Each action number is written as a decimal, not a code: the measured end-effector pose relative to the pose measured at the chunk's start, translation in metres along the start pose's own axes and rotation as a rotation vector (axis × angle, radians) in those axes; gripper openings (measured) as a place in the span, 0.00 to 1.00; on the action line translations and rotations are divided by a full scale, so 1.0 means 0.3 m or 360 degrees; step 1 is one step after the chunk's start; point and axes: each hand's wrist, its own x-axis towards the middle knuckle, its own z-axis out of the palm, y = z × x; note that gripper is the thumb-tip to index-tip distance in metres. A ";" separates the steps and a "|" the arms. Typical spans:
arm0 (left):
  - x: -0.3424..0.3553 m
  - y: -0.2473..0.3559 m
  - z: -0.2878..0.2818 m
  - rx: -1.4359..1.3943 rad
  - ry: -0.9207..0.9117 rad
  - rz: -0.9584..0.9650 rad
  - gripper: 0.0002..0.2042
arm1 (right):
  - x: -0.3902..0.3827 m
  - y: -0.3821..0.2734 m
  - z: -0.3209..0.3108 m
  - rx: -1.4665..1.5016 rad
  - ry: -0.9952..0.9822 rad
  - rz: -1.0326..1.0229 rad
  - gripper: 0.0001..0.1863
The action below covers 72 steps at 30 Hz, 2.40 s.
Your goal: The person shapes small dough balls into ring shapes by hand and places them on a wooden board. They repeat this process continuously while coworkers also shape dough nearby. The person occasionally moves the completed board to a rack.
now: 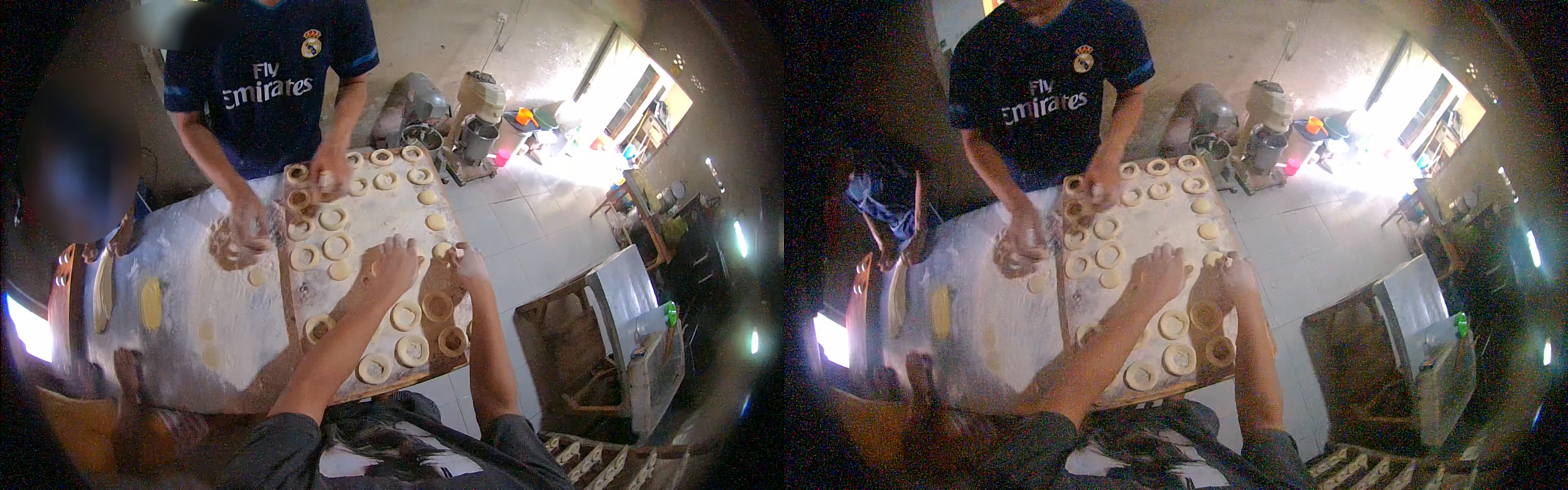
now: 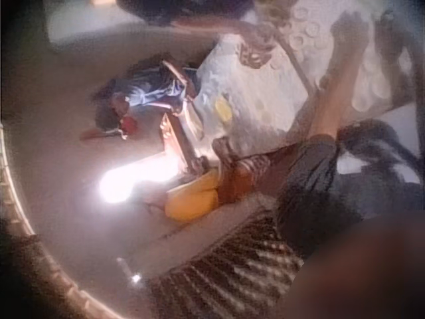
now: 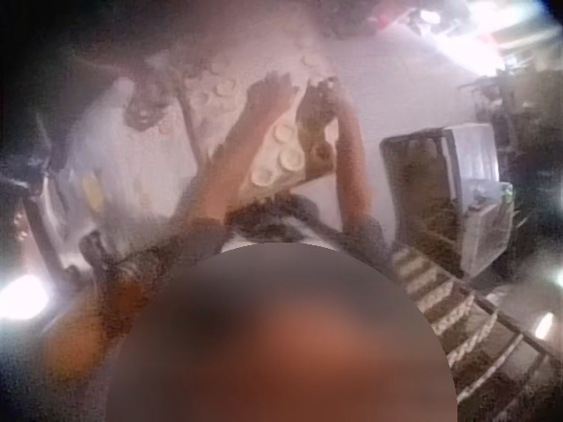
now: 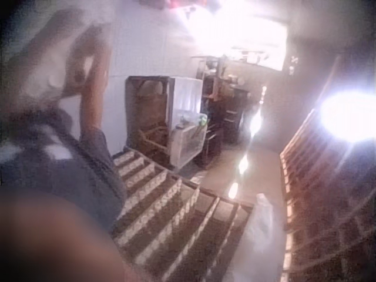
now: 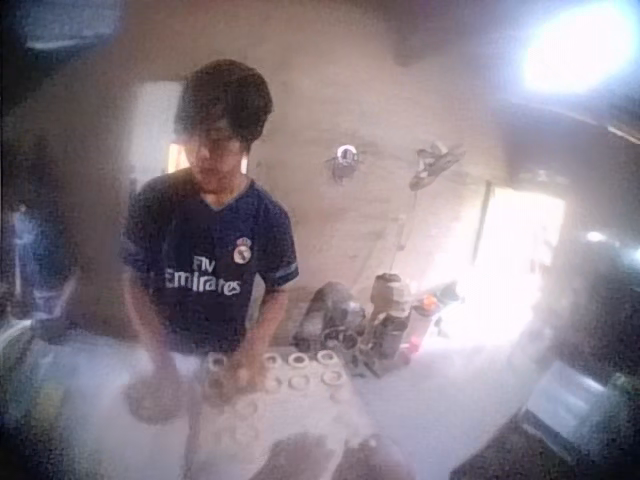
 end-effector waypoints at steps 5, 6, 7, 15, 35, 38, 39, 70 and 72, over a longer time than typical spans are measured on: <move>-0.089 -0.138 -0.005 -0.0878 -0.0111 0.0107 0.16 | 0.093 -0.247 0.019 -0.0131 -0.0362 -0.0375 0.21; -0.170 -0.152 -0.085 -0.1034 0.0094 0.0066 0.16 | 0.070 -0.319 0.027 0.0123 -0.0287 -0.0424 0.20; -0.261 -0.182 -0.150 -0.1182 0.0319 0.0018 0.15 | 0.007 -0.390 0.035 0.0376 -0.0233 -0.0474 0.19; -1.098 -0.673 -0.440 -0.0233 -0.0148 -0.0977 0.17 | -0.485 -1.275 0.441 0.0854 -0.1237 -0.1257 0.19; -1.150 -0.896 -0.727 -0.0765 0.1006 -0.0763 0.14 | -0.788 -1.667 0.452 0.0869 -0.0175 -0.1372 0.32; -1.111 -0.889 -0.651 -0.0334 0.1527 -0.0843 0.17 | -0.778 -1.602 0.408 0.1771 -0.1589 -0.0792 0.32; -1.116 -0.887 -0.598 -0.1070 0.1661 -0.0860 0.18 | -0.770 -1.569 0.399 0.2114 -0.2024 -0.0621 0.31; -0.324 0.023 -0.244 -0.1125 0.0500 -0.0358 0.09 | -0.360 -0.564 -0.175 0.2416 -0.0915 -0.0186 0.28; -0.288 0.119 -0.258 -0.1005 0.0320 -0.0317 0.09 | -0.328 -0.489 -0.199 0.2220 -0.0829 -0.0115 0.28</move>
